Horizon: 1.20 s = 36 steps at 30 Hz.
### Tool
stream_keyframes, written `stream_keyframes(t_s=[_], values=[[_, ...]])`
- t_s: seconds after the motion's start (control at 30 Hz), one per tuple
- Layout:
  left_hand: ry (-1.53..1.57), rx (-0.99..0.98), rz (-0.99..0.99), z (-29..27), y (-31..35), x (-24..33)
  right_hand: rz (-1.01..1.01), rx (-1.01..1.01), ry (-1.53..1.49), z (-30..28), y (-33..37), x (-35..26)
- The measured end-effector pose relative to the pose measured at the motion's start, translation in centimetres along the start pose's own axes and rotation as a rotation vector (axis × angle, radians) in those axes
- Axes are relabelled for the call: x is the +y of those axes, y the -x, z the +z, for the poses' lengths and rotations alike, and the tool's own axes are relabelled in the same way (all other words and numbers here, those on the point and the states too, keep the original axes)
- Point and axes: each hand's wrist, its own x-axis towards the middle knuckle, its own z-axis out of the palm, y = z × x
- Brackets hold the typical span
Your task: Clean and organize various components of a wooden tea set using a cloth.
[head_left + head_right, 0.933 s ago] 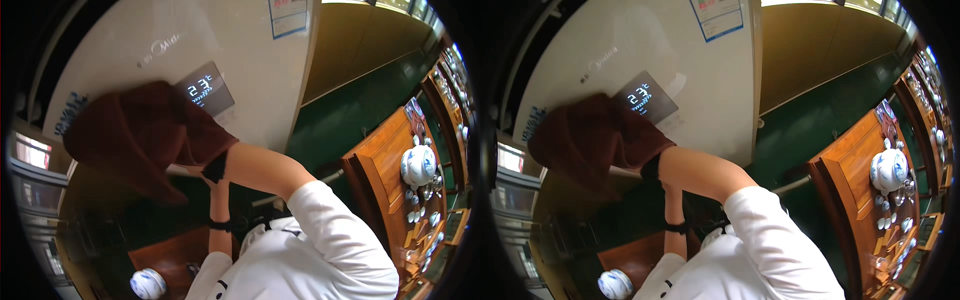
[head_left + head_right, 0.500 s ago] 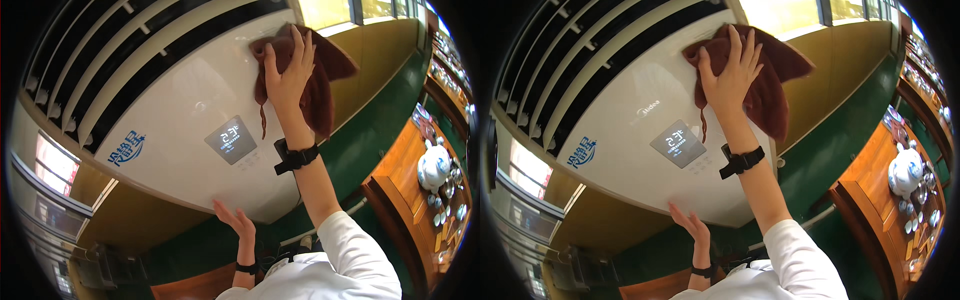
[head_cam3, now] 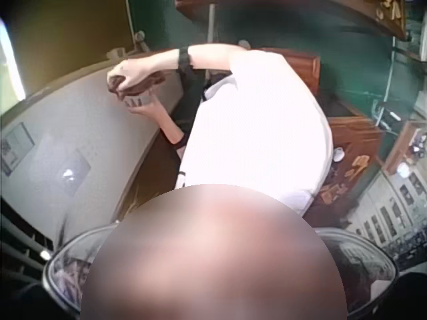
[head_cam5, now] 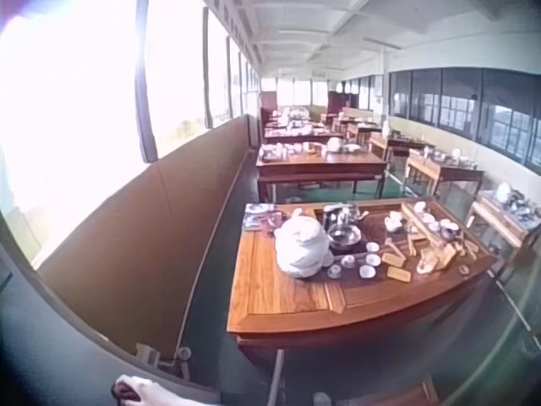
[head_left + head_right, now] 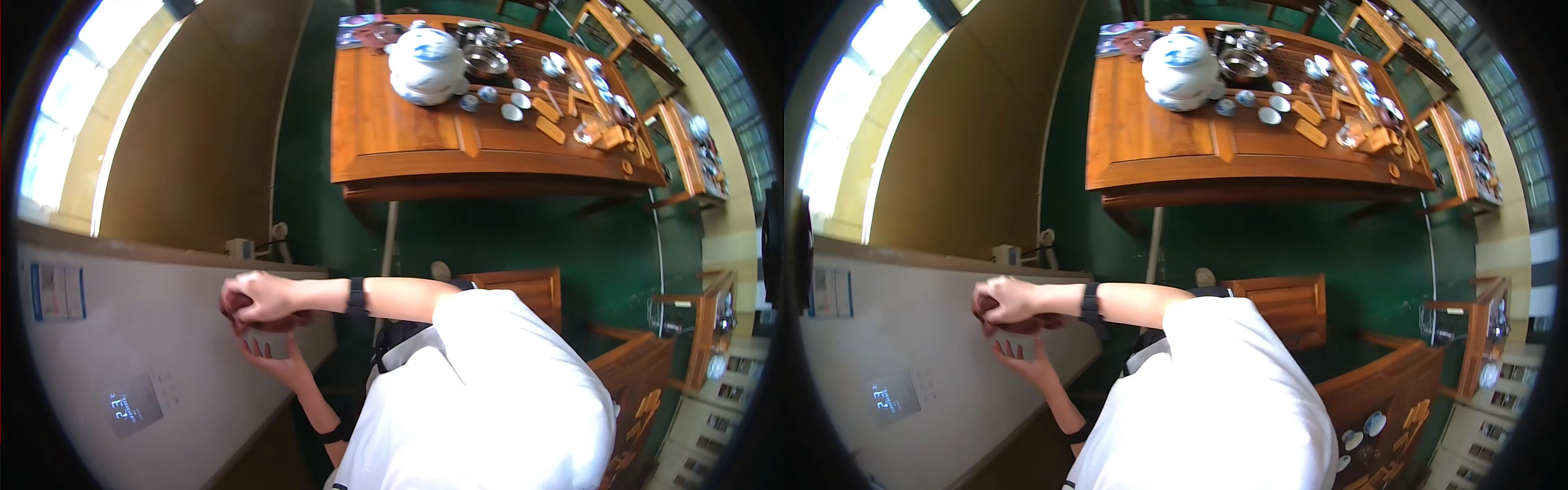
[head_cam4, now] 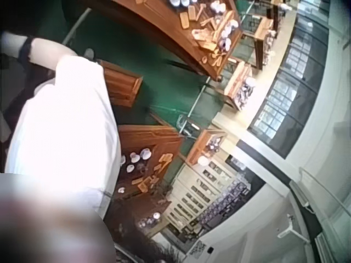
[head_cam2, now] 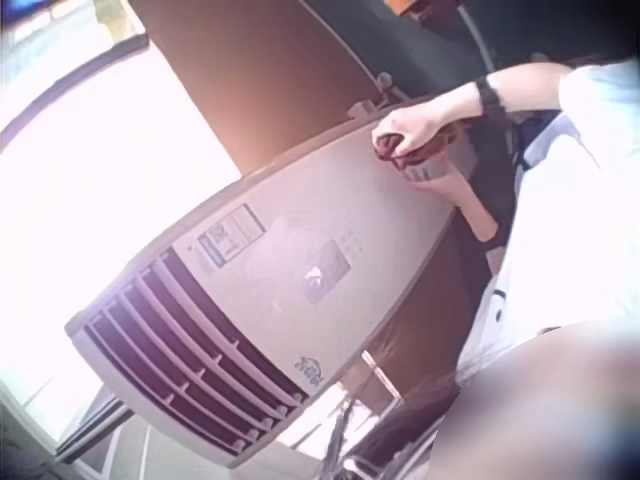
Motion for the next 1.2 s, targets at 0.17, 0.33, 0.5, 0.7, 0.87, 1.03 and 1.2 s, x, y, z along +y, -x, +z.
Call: stream_keyframes(t_s=[0.17, 0.33, 0.5, 0.7, 0.87, 1.03, 1.2], values=[[0.29, -0.494, 0.163, 7.5, 0.3, 2.7, 0.107, -0.122, 0.038, -8.0, 11.8, -1.6], [0.195, -0.92, 0.274, 14.7, 2.7, 10.4, 0.276, 0.036, 0.07, -18.0, 20.4, -3.1], [0.215, -1.143, 0.199, 21.0, 3.5, 18.2, 0.36, 0.171, 0.226, -26.6, 26.8, -5.2], [0.115, -1.259, 0.413, 26.6, 3.0, 24.5, 0.434, 0.528, 0.673, -34.2, 34.0, -7.0], [0.097, -1.39, 0.535, 30.6, 2.4, 29.2, 0.574, 0.626, 0.662, -36.6, 38.8, -7.7], [0.072, -1.638, 0.74, 35.4, 2.4, 32.8, 0.644, 0.735, 0.82, -36.4, 41.0, -7.1], [0.112, -1.818, 0.849, 40.1, 2.1, 35.1, 0.727, 0.886, 0.876, -36.0, 41.6, -7.4]])
